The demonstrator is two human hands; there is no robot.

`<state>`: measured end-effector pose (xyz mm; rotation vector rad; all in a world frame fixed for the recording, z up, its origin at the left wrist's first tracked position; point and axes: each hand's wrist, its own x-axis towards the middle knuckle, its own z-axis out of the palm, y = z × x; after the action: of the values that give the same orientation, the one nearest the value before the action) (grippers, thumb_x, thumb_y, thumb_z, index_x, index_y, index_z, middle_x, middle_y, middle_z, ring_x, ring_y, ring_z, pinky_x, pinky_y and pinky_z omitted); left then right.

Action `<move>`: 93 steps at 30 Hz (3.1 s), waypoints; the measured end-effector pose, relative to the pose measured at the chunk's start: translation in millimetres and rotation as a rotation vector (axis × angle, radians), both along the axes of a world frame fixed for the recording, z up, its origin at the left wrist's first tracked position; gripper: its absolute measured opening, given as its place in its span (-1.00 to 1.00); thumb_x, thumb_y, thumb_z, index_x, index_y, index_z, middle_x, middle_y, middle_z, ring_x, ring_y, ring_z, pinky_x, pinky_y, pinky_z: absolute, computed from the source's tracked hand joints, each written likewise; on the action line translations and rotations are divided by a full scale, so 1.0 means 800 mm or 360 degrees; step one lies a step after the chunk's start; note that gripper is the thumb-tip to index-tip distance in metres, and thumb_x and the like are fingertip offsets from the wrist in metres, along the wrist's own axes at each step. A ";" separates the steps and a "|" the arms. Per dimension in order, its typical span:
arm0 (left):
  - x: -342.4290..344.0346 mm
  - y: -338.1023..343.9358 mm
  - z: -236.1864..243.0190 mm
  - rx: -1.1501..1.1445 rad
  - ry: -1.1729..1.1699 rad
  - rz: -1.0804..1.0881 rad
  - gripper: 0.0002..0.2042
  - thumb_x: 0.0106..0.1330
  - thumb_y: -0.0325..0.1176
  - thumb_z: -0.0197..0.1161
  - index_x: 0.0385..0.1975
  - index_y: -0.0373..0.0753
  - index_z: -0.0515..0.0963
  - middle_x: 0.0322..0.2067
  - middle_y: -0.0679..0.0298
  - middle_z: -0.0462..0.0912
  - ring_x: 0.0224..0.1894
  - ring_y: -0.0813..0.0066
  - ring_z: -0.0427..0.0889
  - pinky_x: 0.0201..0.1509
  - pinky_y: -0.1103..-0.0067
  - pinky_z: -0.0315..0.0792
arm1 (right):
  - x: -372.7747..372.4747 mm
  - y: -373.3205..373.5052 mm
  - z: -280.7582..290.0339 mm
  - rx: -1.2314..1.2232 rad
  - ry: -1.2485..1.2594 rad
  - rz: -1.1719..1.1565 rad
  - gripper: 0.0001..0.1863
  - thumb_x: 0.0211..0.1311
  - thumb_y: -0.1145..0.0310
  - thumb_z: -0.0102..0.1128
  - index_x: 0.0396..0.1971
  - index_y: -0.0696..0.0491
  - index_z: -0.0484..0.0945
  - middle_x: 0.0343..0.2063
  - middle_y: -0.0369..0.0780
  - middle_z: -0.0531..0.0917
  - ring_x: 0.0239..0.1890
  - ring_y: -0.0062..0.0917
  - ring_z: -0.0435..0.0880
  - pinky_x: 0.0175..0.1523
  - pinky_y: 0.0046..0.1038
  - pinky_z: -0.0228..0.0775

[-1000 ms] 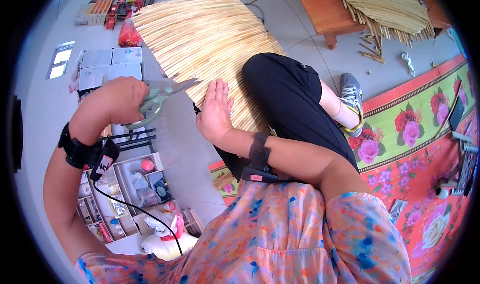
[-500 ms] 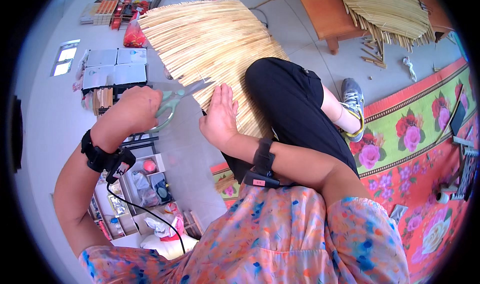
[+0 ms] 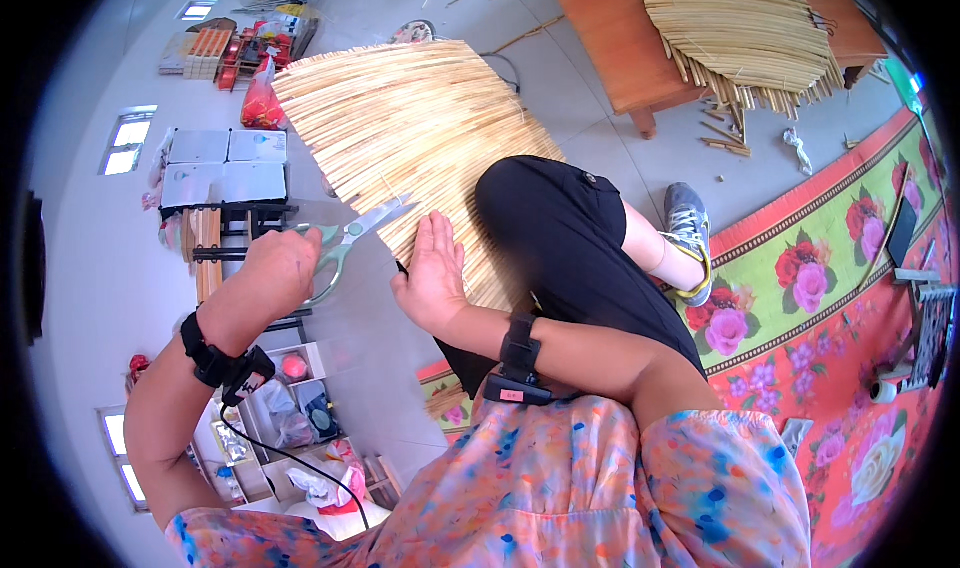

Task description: The person weaves together thin wooden sticks using thread, occasionally using scissors to trim the edges of the woven mat.

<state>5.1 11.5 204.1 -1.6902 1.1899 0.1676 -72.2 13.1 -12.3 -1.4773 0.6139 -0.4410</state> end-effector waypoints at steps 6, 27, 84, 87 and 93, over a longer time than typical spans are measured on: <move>0.006 -0.006 -0.008 0.0001 0.0012 -0.0030 -0.87 0.12 -0.52 0.19 -0.32 -0.31 0.53 -0.41 -0.02 0.68 -0.30 -0.01 0.70 -0.24 0.28 0.59 | -0.007 -0.006 -0.001 -0.0157 -0.0039 -0.0124 -0.20 -0.02 0.37 0.23 0.24 0.37 0.17 0.30 0.17 0.17 0.38 0.03 0.14 0.43 -0.10 0.01; 0.005 -0.009 0.017 -0.0056 -0.0083 -0.0461 -0.93 0.19 -0.46 0.15 -0.36 -0.26 0.53 -0.49 0.12 0.65 -0.36 0.13 0.70 -0.33 0.33 0.57 | 0.091 -0.161 -0.007 -0.0095 0.0012 0.0444 -0.82 0.14 0.27 0.23 -0.39 0.05 0.71 -0.46 -0.17 0.72 -0.40 -0.43 0.70 -0.23 -0.43 0.55; -0.194 0.507 -0.606 -0.1103 0.0929 0.2001 -0.72 0.24 -0.30 0.16 -0.08 -0.21 0.42 -0.32 -0.01 0.69 -0.28 -0.07 0.69 -0.27 0.13 0.54 | 0.054 -0.146 0.070 -0.0465 0.0011 0.0067 -0.63 0.26 0.26 0.22 0.01 0.11 0.53 -0.18 -0.27 0.69 -0.15 -0.62 0.66 -0.15 -0.54 0.44; -0.207 0.510 -0.630 -0.1134 0.0860 0.2040 -0.76 0.34 -0.25 0.03 -0.07 -0.17 0.42 -0.31 0.03 0.71 -0.26 -0.07 0.70 -0.29 0.11 0.53 | 0.059 -0.145 0.073 -0.0536 0.0025 0.0081 -0.65 0.24 0.29 0.26 -0.03 0.12 0.55 -0.21 -0.25 0.69 -0.21 -0.63 0.64 -0.18 -0.53 0.47; -0.231 0.530 -0.696 -0.1240 0.0991 0.2260 -0.72 0.43 -0.17 -0.09 -0.11 -0.25 0.39 -0.21 -0.12 0.66 -0.14 -0.13 0.67 -0.16 0.03 0.52 | 0.070 -0.147 0.087 -0.0889 0.0295 -0.0101 -0.40 -0.01 0.12 0.46 -0.02 0.16 0.53 -0.22 -0.19 0.68 -0.18 -0.51 0.66 -0.06 -0.48 0.49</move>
<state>-180.1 435.2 -353.0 -3.0587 0.1484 1.2855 -16.5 -104.9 57.6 -2.0506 0.7204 -0.5569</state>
